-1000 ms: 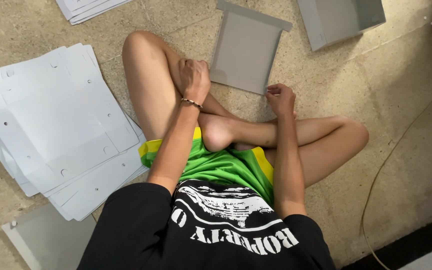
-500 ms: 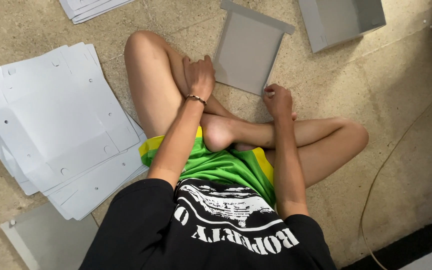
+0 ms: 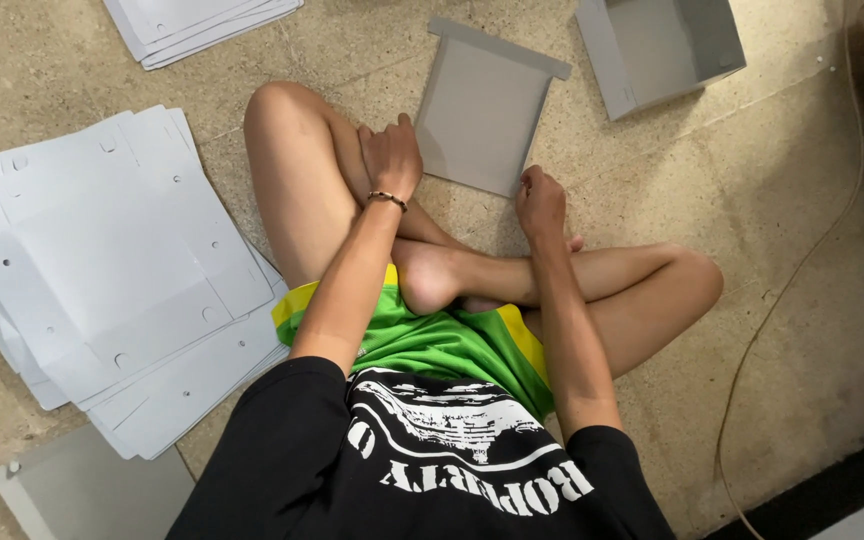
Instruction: The person sits on the floor and folds a flat white cardboard sheet into a box by creasing the edges and tucking the tabs into slots. The person completes one box and holds it up to show the finished product.
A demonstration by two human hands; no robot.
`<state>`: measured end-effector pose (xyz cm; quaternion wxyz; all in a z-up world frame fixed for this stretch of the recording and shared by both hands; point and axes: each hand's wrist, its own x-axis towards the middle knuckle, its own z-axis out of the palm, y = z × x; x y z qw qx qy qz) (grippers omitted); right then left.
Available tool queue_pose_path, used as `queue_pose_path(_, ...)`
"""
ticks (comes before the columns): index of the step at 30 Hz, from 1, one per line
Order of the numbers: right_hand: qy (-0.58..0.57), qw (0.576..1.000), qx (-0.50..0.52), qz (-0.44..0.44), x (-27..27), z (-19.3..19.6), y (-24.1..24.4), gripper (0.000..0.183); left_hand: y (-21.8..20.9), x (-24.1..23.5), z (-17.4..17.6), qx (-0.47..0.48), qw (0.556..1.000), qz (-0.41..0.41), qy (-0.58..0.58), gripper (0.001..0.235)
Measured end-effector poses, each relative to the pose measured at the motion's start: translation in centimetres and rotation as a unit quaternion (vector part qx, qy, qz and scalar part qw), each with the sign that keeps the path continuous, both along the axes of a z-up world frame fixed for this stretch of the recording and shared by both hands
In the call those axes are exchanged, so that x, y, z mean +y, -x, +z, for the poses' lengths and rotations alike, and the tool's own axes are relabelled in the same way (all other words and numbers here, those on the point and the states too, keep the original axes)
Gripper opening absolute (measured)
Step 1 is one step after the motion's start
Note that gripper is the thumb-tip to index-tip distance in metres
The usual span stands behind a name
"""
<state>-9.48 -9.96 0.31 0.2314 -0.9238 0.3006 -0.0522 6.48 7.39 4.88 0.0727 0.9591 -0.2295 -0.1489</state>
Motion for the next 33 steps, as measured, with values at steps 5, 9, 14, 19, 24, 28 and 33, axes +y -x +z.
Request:
queue_pose_path(5, 0.005, 1.0, -0.01, 0.0, -0.1, 0.2, 0.1, 0.008, 0.2, 0.1, 1.5, 0.023, 1.0, -0.01, 0.012, 0.017)
queue_pose_path(9, 0.013, 1.0, 0.004, 0.0, -0.6, -0.7, 0.1, 0.013, -0.5, -0.2, 0.5, 0.024, 0.999, -0.015, 0.02, 0.014)
queue_pose_path(14, -0.053, 0.997, 0.011, -0.05, -2.0, -2.7, 0.5, 0.02, -0.5, 0.1, 1.2, 0.053, 0.998, -0.011, 0.026, 0.02)
queue_pose_path(19, -0.136, 0.988, -0.009, -0.078, -2.2, -3.4, 1.1, 0.036, -0.6, 0.4, 1.2, 0.095, 0.995, -0.004, 0.033, 0.021)
queue_pose_path(24, -0.147, 0.986, -0.013, -0.074, -2.2, -3.2, 1.0, 0.042, -0.4, 0.6, 2.0, 0.131, 0.989, -0.009, 0.069, 0.02)
queue_pose_path(28, -0.16, 0.983, -0.025, -0.084, -0.8, 0.1, 0.7, 0.043, 0.6, 1.3, 3.2, 0.08, 0.992, -0.089, 0.036, 0.021)
queue_pose_path(33, -0.158, 0.975, -0.083, -0.13, -0.7, 0.7, 0.6, 0.022, 0.9, 0.5, 0.5, 0.019, 0.995, -0.098, 0.009, 0.011)
